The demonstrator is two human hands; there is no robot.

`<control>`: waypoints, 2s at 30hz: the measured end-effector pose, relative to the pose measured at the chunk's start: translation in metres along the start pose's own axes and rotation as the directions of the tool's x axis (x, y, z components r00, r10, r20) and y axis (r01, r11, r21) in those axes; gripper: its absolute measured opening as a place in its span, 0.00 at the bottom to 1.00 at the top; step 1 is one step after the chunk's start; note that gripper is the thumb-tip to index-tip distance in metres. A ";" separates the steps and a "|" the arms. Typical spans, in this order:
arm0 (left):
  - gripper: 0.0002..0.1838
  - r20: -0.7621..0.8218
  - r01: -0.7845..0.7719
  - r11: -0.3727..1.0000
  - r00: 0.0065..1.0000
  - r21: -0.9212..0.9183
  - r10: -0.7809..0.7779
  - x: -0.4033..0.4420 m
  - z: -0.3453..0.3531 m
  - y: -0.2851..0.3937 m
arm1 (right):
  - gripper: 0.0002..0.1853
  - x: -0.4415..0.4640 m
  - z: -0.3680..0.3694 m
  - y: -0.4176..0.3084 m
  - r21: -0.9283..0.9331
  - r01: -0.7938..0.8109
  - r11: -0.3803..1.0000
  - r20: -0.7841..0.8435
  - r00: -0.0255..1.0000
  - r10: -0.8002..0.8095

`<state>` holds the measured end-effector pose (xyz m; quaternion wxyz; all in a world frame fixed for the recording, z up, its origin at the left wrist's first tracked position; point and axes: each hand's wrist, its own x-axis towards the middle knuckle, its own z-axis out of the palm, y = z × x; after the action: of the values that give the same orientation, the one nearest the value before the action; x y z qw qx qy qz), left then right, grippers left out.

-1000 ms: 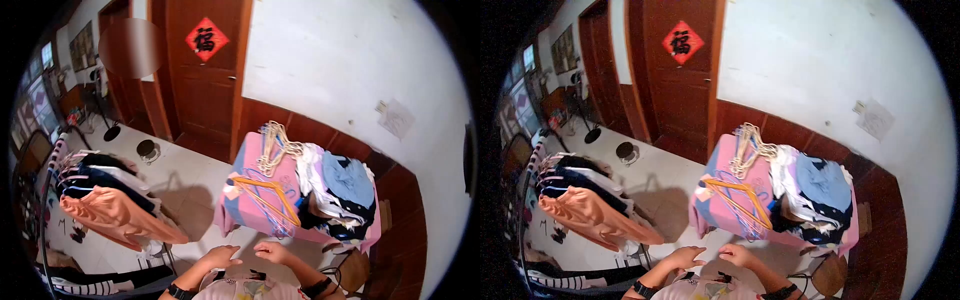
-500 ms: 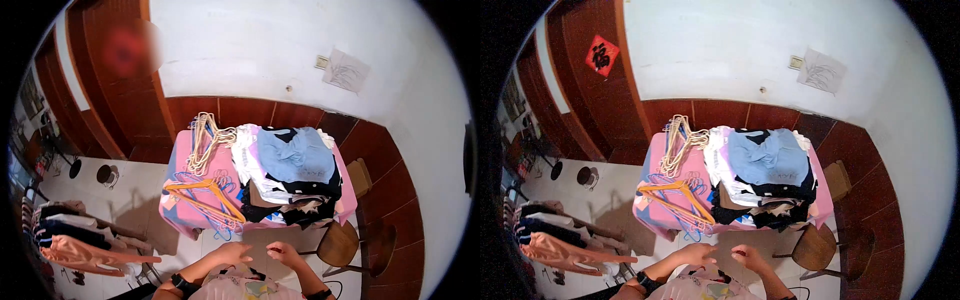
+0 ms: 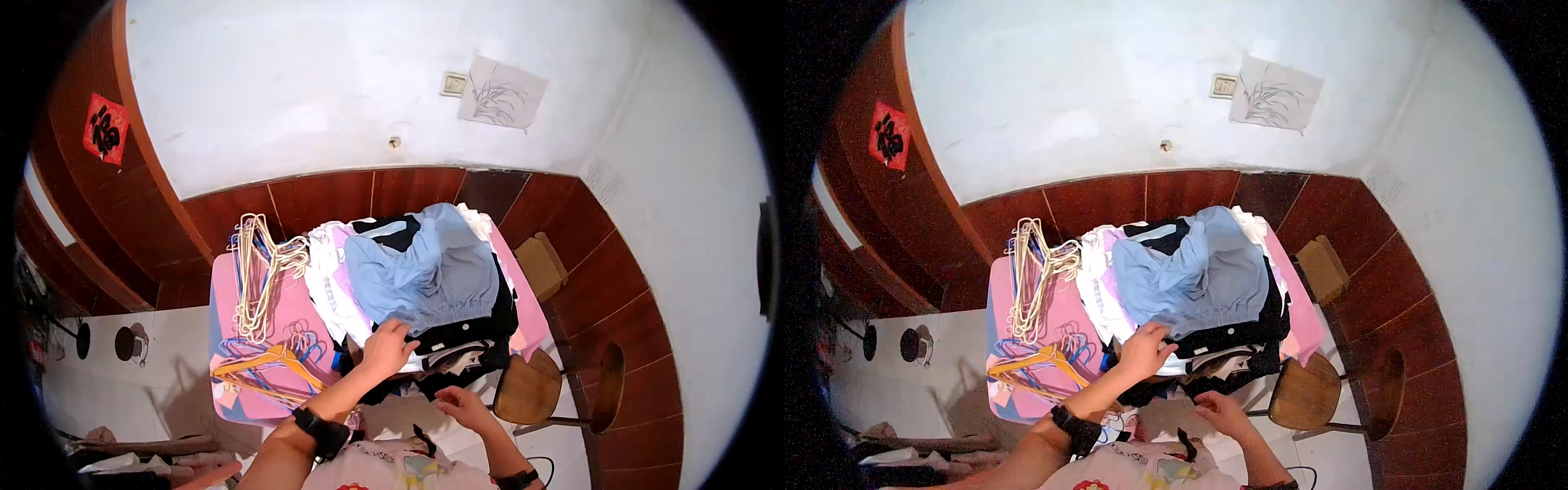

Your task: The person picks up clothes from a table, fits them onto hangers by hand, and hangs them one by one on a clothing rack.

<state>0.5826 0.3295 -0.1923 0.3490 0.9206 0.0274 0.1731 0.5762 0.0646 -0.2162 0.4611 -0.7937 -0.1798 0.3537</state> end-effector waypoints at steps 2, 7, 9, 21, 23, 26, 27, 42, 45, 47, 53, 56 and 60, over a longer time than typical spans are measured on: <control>0.19 0.031 0.053 0.997 0.998 0.054 -0.054 0.015 0.012 0.001 | 0.16 0.008 -0.016 -0.029 -0.076 0.003 0.997 -0.074 0.997 -0.008; 0.20 0.049 0.223 0.963 0.971 0.149 -0.232 0.027 0.051 -0.015 | 0.19 0.066 -0.067 -0.020 -0.203 0.112 0.973 -0.146 0.979 -0.143; 0.18 -0.020 0.244 0.957 0.970 0.154 -0.244 0.027 0.060 -0.011 | 0.22 0.089 -0.084 -0.021 -0.566 0.245 0.787 -0.236 0.867 -0.440; 0.08 -0.131 0.217 0.963 0.972 0.158 -0.198 0.017 0.049 0.057 | 0.22 0.194 -0.168 0.016 -0.763 0.374 0.527 -0.181 0.659 -0.730; 0.08 -0.138 0.210 0.966 0.972 0.150 -0.190 0.003 0.036 0.075 | 0.21 0.202 -0.184 0.026 -0.624 0.367 0.690 -0.269 0.729 -0.630; 0.09 -0.108 0.247 0.969 0.963 -0.015 -0.247 -0.030 0.037 0.094 | 0.17 0.197 -0.185 0.028 -0.346 0.493 0.798 -0.306 0.745 -0.593; 0.09 -0.074 0.325 0.935 0.938 -0.144 -0.337 -0.038 0.036 0.103 | 0.16 0.186 -0.181 0.015 -0.072 0.492 0.868 -0.271 0.827 -0.492; 0.20 0.109 0.216 0.353 0.947 -0.910 -0.301 -0.268 0.025 0.184 | 0.21 -0.035 -0.012 -0.063 0.253 -0.178 0.951 0.948 -0.152 -0.280; 0.18 0.081 0.181 0.228 0.918 -0.957 -0.387 -0.327 0.019 0.203 | 0.25 -0.081 0.032 -0.061 0.146 -0.318 0.937 0.951 -0.217 -0.221; 0.06 0.221 0.219 -0.053 0.882 -0.974 -0.417 -0.367 -0.004 0.218 | 0.27 -0.107 0.058 -0.064 0.100 -0.378 0.920 0.949 -0.241 -0.202; 0.11 0.068 0.105 0.009 0.706 -0.994 -0.705 -0.515 -0.003 0.253 | 0.33 -0.159 0.138 -0.044 -0.078 -0.427 0.901 0.939 -0.335 -0.078; 0.16 -0.328 -0.143 0.295 0.411 -0.945 -0.851 -0.571 0.000 0.281 | 0.31 -0.184 0.176 -0.037 -0.126 -0.517 0.847 0.949 -0.312 -0.049; 0.16 -0.458 -0.015 0.457 0.010 -0.889 -0.889 -0.600 -0.002 0.337 | 0.28 -0.205 0.205 -0.047 -0.044 -0.461 0.886 0.916 -0.373 -0.148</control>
<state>-0.0051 -0.0259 -0.1511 0.6017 0.3108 0.4956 0.5439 0.2883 0.0876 -0.1614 0.1927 -0.0711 -0.2870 0.9356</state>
